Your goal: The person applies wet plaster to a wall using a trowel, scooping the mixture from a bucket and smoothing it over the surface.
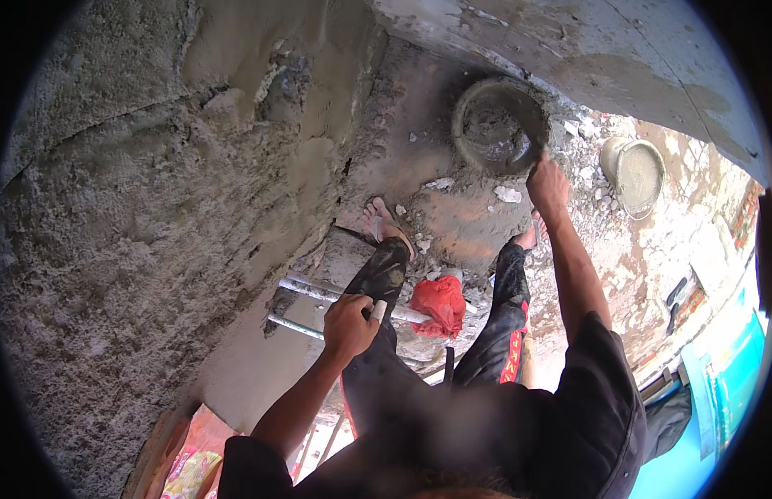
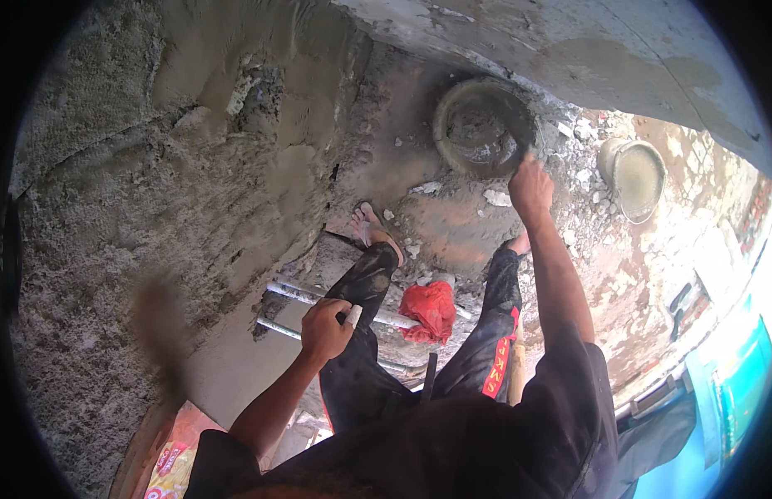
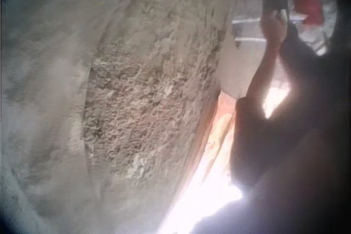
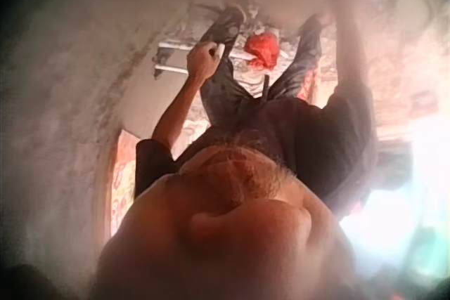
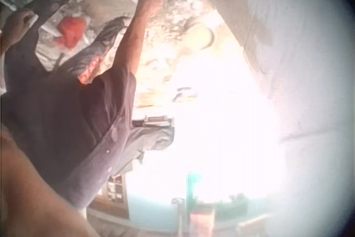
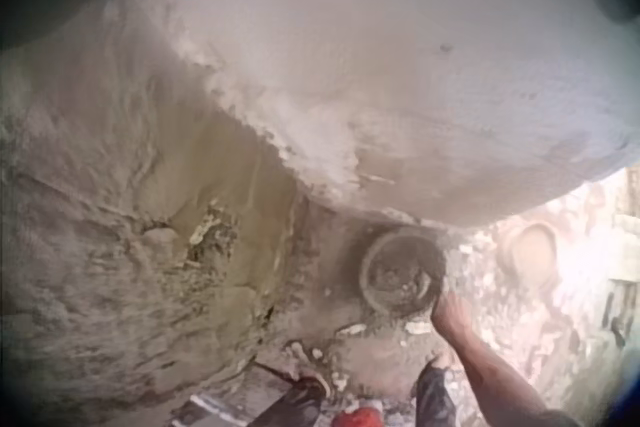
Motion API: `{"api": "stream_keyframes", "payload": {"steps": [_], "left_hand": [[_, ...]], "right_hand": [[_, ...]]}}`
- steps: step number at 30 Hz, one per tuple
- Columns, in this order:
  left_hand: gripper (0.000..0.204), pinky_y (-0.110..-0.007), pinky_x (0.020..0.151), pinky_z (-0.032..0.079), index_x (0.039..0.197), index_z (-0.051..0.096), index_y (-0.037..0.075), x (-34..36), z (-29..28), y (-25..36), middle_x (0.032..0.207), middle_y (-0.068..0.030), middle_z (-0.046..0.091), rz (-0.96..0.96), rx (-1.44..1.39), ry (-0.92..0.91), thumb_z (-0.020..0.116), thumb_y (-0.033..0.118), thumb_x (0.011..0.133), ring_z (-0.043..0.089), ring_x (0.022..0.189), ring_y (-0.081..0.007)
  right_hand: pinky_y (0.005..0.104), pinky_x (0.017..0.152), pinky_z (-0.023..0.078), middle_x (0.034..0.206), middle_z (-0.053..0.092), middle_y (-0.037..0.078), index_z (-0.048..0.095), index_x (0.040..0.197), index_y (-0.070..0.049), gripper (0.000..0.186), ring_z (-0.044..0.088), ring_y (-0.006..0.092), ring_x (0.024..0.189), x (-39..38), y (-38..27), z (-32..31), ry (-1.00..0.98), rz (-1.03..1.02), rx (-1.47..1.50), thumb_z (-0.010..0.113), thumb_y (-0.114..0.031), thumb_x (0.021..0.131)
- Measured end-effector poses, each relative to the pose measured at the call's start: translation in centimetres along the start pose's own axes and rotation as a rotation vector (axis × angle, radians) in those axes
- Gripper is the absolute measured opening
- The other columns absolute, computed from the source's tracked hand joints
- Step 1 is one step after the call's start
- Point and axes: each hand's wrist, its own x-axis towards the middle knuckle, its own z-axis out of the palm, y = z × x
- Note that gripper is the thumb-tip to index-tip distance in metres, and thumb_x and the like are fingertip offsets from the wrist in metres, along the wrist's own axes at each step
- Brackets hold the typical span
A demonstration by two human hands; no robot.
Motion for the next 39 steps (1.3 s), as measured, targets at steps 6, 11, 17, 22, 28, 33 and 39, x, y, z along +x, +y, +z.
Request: {"api": "stream_keyframes", "payload": {"steps": [6, 11, 17, 22, 28, 33, 39], "left_hand": [[0.019, -0.040, 0.081, 0.052, 0.088, 0.069, 0.007, 1.1, 0.1, 0.7, 0.092, -0.0095, 0.068, -0.018, 0.027, -0.062, 0.075, 0.024, 0.079, 0.065, 0.093, -0.0292], [0.024, -0.040, 0.079, 0.052, 0.086, 0.069, 0.006, 0.3, 0.6, 0.4, 0.089, -0.0088, 0.068, -0.037, 0.028, -0.052, 0.073, 0.030, 0.083, 0.065, 0.090, -0.0294], [0.021, -0.042, 0.077, 0.052, 0.085, 0.068, 0.006, 0.5, 0.9, 1.6, 0.087, -0.0087, 0.067, -0.016, 0.067, -0.033, 0.074, 0.026, 0.081, 0.064, 0.087, -0.0312], [0.018, -0.043, 0.077, 0.051, 0.083, 0.067, 0.007, -0.4, 1.3, 1.9, 0.087, -0.0095, 0.067, -0.003, 0.070, -0.007, 0.073, 0.023, 0.080, 0.064, 0.087, -0.0323], [0.018, -0.045, 0.078, 0.051, 0.082, 0.067, 0.006, 0.0, 1.3, 3.4, 0.089, -0.0125, 0.067, -0.003, 0.111, -0.058, 0.072, 0.023, 0.080, 0.064, 0.088, -0.0340], [0.017, -0.045, 0.081, 0.051, 0.083, 0.071, 0.007, -0.2, 0.8, 2.6, 0.091, -0.0142, 0.070, 0.001, 0.106, -0.014, 0.070, 0.023, 0.079, 0.065, 0.091, -0.0346], [0.023, -0.046, 0.078, 0.052, 0.081, 0.070, 0.007, -1.6, 0.9, -0.2, 0.088, -0.0143, 0.069, -0.003, 0.083, 0.000, 0.070, 0.030, 0.083, 0.065, 0.089, -0.0342]], "right_hand": [[0.0498, 0.074, 0.055, 0.091, 0.070, 0.027, 0.061, 0.102, 0.006, 0.031, 0.069, 0.0426, 0.085, 4.8, -2.6, 13.4, 0.016, 0.257, 0.557, 0.060, -0.021, 0.088], [0.0402, 0.070, 0.052, 0.089, 0.070, 0.020, 0.064, 0.107, 0.005, 0.033, 0.068, 0.0309, 0.080, 3.7, -7.5, 13.8, -0.001, 0.262, 1.042, 0.069, -0.021, 0.087], [0.0332, 0.057, 0.048, 0.074, 0.066, 0.011, 0.064, 0.091, 0.002, 0.025, 0.062, 0.0179, 0.063, 1.8, -7.5, 13.1, -0.097, 0.348, 1.476, 0.071, -0.022, 0.087], [0.0289, 0.046, 0.042, 0.062, 0.054, 0.001, 0.056, 0.080, -0.004, 0.024, 0.051, 0.0109, 0.049, -6.0, -5.7, 8.3, -0.113, 0.215, 1.483, 0.067, -0.021, 0.091], [0.0270, 0.043, 0.038, 0.059, 0.050, 0.000, 0.051, 0.076, -0.008, 0.022, 0.048, 0.0106, 0.047, -5.7, -3.6, 6.1, -0.261, 0.325, 1.764, 0.064, -0.016, 0.091], [0.0266, 0.043, 0.035, 0.060, 0.046, -0.001, 0.049, 0.084, -0.008, 0.010, 0.043, 0.0096, 0.048, -12.1, -7.9, -2.7, -0.131, 0.172, 2.029, 0.056, -0.011, 0.091], [0.0259, 0.051, 0.044, 0.066, 0.053, 0.007, 0.050, 0.094, -0.001, 0.013, 0.052, 0.0139, 0.056, -15.6, -13.6, -13.6, 0.743, 0.191, 1.829, 0.051, -0.013, 0.096]]}}
